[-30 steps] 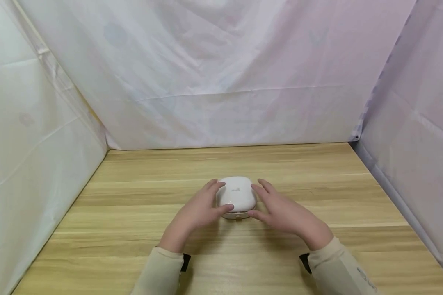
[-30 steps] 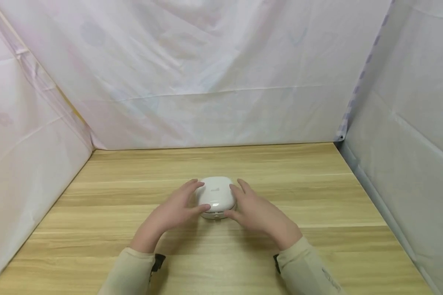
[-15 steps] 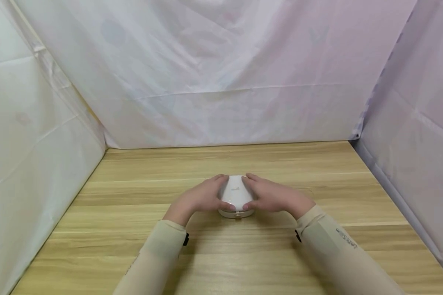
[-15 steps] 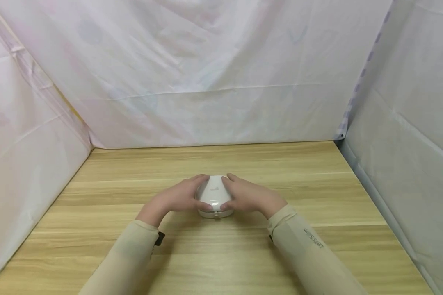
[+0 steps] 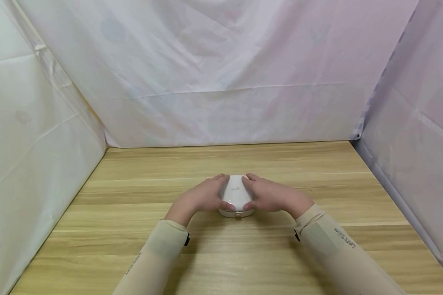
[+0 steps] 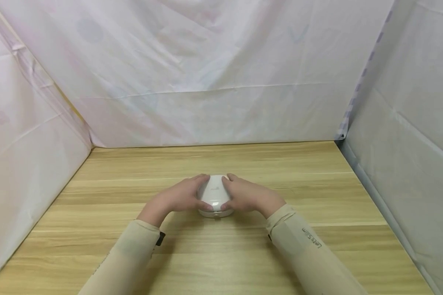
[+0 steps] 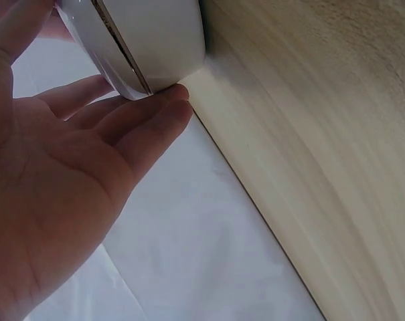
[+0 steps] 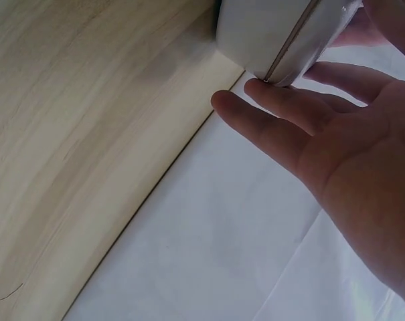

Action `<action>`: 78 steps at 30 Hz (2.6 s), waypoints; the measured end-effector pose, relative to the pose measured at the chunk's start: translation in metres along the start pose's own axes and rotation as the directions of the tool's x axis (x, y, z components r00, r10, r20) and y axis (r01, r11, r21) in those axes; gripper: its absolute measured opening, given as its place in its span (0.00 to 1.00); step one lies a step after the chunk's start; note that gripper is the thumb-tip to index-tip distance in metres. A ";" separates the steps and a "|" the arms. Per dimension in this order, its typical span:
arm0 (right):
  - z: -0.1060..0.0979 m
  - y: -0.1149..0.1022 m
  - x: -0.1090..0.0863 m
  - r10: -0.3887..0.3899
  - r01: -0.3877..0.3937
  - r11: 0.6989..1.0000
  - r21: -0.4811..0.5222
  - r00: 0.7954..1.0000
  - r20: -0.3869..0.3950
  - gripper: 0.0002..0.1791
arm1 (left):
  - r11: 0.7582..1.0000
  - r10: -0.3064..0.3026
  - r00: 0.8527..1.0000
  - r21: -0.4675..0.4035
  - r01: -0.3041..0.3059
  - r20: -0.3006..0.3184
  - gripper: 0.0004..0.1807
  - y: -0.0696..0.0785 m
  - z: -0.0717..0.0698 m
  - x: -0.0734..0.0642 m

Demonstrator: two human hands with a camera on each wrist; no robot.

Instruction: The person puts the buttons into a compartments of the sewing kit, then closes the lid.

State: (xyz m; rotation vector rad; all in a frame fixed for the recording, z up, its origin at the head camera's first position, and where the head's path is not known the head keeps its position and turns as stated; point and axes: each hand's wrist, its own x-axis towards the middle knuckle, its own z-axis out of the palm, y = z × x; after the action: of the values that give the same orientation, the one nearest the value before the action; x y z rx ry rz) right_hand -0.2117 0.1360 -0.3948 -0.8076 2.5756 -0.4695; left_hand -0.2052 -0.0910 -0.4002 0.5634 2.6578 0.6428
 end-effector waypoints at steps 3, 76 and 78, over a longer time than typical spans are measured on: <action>0.000 0.000 0.001 -0.009 0.009 1.000 -0.013 1.000 -0.006 0.51 | 1.000 -0.003 1.000 0.004 0.003 0.000 0.56 0.001 0.001 0.000; -0.007 0.021 0.029 -0.039 0.041 0.998 0.055 0.999 -0.037 0.53 | 0.989 -0.047 0.993 -0.133 0.061 0.107 0.60 -0.016 -0.018 0.030; -0.011 0.022 0.025 -0.019 0.023 0.997 0.074 0.999 -0.049 0.52 | 0.981 -0.046 0.994 -0.183 0.063 0.099 0.61 -0.019 -0.021 0.027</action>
State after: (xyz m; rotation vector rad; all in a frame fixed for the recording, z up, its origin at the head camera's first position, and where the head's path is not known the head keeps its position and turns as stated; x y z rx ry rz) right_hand -0.2458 0.1401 -0.4012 -0.8074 2.5792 -0.5941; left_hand -0.2431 -0.1015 -0.3979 0.4549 2.4823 0.8165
